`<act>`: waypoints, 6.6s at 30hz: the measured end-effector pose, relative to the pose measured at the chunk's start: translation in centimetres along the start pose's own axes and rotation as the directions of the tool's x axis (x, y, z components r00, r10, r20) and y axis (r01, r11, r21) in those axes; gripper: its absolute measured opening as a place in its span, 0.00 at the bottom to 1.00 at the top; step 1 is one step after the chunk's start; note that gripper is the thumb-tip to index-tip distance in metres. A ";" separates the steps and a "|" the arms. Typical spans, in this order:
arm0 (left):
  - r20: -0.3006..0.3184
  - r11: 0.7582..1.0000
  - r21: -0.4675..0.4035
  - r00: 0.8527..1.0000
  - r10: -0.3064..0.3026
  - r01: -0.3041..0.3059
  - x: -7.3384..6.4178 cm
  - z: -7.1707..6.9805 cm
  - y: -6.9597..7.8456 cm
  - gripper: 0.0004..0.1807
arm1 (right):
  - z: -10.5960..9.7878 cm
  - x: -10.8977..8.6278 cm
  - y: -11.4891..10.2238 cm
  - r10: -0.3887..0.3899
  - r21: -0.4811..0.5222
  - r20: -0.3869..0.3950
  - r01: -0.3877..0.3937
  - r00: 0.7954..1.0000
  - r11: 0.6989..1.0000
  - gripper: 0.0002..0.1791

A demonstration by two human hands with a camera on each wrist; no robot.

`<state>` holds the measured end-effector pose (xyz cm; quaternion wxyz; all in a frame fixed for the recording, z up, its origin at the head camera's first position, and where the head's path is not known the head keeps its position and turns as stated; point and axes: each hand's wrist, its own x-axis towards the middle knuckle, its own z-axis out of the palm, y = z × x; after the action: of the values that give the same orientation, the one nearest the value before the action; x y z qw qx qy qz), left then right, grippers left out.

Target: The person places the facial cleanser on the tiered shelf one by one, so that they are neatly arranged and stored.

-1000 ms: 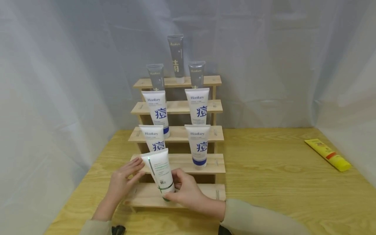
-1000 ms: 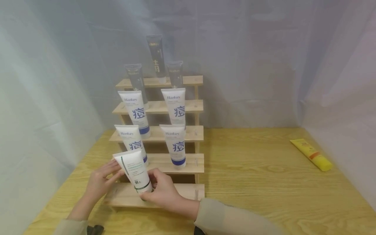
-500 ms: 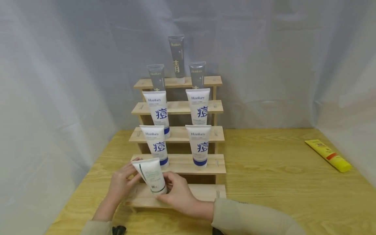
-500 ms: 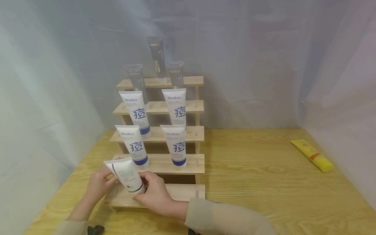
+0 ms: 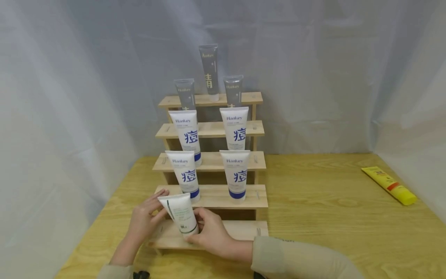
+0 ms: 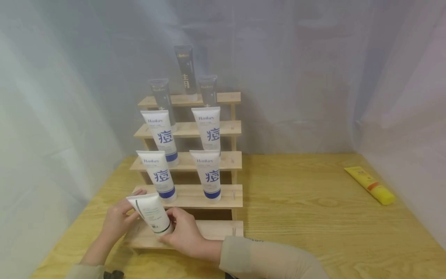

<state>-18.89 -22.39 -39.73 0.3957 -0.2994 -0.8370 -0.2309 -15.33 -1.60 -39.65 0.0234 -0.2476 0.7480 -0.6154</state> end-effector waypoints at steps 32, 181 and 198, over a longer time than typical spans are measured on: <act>0.007 1.000 -0.012 1.000 -0.006 0.006 0.1 -0.1 0.0 0.24 | -1.2 -0.4 0.2 -0.049 0.005 0.076 0.049 0.996 0.999 0.20; 0.065 0.999 0.025 0.997 -0.041 0.039 -0.1 -0.2 0.0 0.30 | -44.8 -13.3 10.6 0.307 -0.754 -0.471 -0.558 0.827 0.347 0.48; 0.044 1.000 0.016 0.999 -0.019 0.018 -0.1 -0.1 -0.1 0.30 | -44.7 -13.7 11.0 0.433 -0.724 -0.469 -0.616 0.770 0.312 0.50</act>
<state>-18.86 -22.57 -39.77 0.3773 -0.2937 -0.8499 -0.2214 -22.24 45.78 -42.79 0.0286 0.0909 0.9847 -0.1458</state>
